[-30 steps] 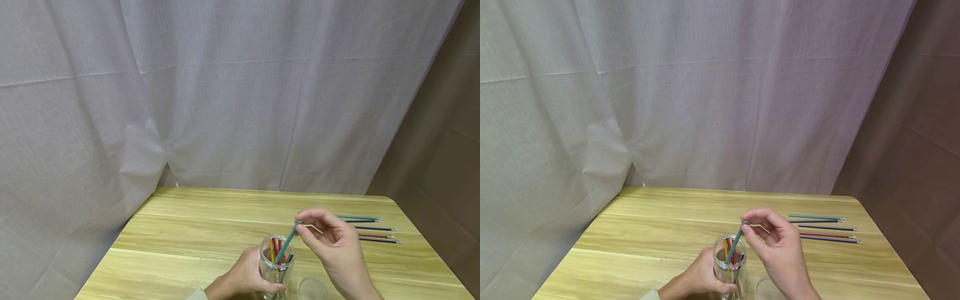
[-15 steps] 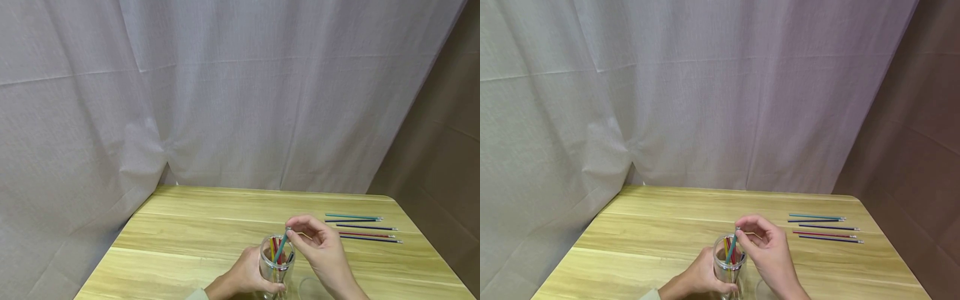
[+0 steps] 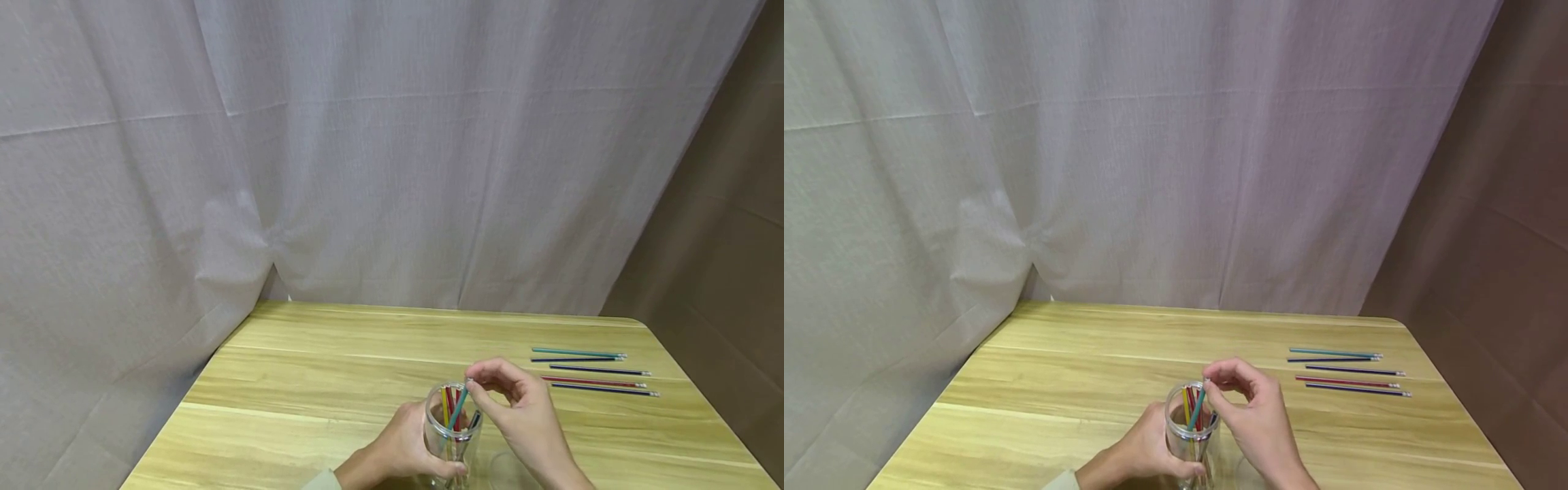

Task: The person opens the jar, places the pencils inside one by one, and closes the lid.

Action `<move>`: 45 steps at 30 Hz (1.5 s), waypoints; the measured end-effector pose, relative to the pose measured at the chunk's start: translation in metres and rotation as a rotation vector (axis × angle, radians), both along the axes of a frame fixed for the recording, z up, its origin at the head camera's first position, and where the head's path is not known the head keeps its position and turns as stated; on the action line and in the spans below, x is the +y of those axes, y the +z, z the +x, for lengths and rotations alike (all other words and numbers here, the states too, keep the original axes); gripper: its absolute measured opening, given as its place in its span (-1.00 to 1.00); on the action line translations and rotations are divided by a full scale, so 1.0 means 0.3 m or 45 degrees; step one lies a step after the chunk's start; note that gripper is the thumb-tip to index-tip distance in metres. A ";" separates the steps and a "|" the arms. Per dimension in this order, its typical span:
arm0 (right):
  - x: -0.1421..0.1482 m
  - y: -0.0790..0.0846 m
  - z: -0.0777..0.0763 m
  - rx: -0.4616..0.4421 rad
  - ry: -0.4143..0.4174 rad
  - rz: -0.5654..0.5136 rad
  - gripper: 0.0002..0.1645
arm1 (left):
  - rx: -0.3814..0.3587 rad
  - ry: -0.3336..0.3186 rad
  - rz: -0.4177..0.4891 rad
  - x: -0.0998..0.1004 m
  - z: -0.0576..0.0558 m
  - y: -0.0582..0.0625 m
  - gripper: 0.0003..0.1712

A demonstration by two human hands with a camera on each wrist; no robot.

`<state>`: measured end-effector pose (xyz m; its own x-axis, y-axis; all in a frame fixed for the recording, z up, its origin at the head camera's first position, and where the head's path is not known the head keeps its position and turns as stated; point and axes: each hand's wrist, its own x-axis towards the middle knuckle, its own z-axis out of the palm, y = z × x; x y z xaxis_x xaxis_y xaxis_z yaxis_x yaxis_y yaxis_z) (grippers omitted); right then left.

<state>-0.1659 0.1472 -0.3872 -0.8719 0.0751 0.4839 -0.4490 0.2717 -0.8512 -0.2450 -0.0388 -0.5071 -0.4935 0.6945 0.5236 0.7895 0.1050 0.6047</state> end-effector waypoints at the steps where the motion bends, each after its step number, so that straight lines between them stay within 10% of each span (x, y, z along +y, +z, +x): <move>1: 0.001 -0.004 -0.002 0.007 -0.003 0.012 -0.83 | -0.004 0.003 -0.002 -0.001 0.000 0.000 -0.11; 12: 0.019 -0.042 -0.019 0.094 -0.145 0.177 -0.74 | -0.017 0.060 -0.010 -0.002 0.000 -0.006 -0.22; 34: 0.077 -0.038 -0.011 0.228 -0.020 0.218 -0.64 | -0.004 0.075 0.001 0.000 0.005 -0.007 -0.20; 45: 0.213 -0.033 -0.035 0.089 -0.221 0.208 -0.80 | -0.052 0.071 -0.008 -0.001 0.006 -0.003 -0.23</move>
